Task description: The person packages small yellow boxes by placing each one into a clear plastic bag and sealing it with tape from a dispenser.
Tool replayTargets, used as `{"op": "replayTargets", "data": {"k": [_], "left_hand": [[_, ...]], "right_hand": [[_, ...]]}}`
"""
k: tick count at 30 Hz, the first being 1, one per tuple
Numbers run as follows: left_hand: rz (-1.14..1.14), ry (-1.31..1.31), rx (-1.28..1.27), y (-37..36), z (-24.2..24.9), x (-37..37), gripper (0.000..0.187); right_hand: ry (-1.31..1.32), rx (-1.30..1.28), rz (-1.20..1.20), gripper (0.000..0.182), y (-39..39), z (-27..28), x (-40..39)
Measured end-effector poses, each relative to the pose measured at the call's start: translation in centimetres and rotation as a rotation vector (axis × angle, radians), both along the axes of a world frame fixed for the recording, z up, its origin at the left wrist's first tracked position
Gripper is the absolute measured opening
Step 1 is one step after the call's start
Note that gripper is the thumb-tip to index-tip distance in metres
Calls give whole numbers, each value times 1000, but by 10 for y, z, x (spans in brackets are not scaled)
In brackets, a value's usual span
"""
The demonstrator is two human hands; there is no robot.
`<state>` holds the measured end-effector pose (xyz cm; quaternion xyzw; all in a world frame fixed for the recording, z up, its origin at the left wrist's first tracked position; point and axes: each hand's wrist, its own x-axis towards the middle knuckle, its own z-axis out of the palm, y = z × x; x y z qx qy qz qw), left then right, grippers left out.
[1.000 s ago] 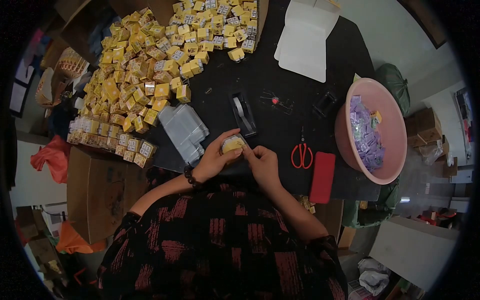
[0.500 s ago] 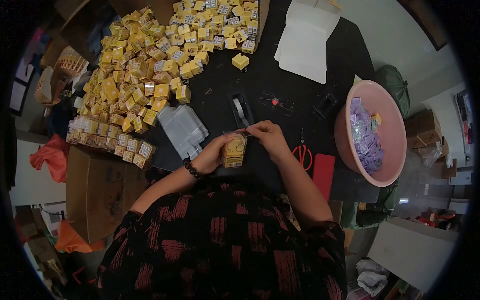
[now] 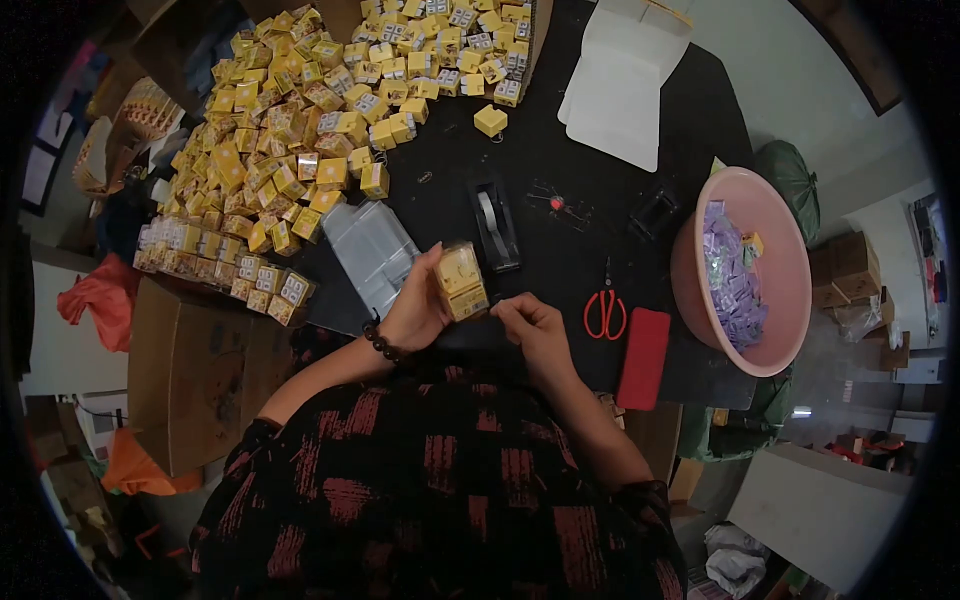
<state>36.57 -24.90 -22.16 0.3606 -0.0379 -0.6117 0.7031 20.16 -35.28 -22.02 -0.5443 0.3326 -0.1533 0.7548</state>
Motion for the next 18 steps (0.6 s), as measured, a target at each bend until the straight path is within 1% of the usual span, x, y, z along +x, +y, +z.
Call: {"op": "replayTargets", "data": {"k": [1, 2, 4, 5, 6, 7, 8, 10, 11, 12, 13, 14, 15, 16, 17, 18], "left_hand": [[3, 5, 3, 2, 3, -2, 50], [27, 55, -22, 3, 7, -4, 52], [67, 98, -53, 5, 16, -6, 53], [46, 124, -44, 8, 21, -7, 57], [37, 147, -32, 13, 23, -7, 61], [10, 205, -72, 18, 24, -6, 64], [48, 196, -70, 26, 25, -3, 64], [-42, 330, -206, 43, 25, -3, 59], [-34, 361, -241, 54, 22, 0, 55], [-10, 352, -245, 65, 21, 3, 55], [67, 156, -163, 78, 21, 6, 54], [144, -38, -76, 91, 20, 10, 53], [251, -375, -59, 106, 19, 16, 48], [329, -820, 131, 121, 21, 25, 47], [392, -1259, 335, 132, 24, 33, 48], [499, -1573, 538, 138, 26, 41, 55]], "right_hand": [[-31, 49, 63, 20, 7, 6, -1], [-29, 48, 67, 20, 12, 10, 1], [87, 31, 118, 20, 20, 16, 7], [81, 29, 139, 20, 21, 13, 8], [39, -76, 127, 18, 22, 7, 7], [-8, -177, 120, 17, 24, 3, 9], [-20, -171, 157, 17, 26, 2, 13], [-33, -757, 206, 19, 29, 2, 20], [-46, -755, 228, 19, 31, 5, 26], [-140, -989, 358, 15, 32, 8, 35], [-242, -1221, 484, 13, 33, 10, 45], [-264, -1217, 498, 13, 37, 10, 55], [-258, -1204, 419, 15, 40, 10, 65], [-248, -1188, 339, 20, 45, 11, 76], [-261, -1182, 350, 20, 48, 13, 92], [-197, -1195, 213, 27, 50, 16, 115]]}}
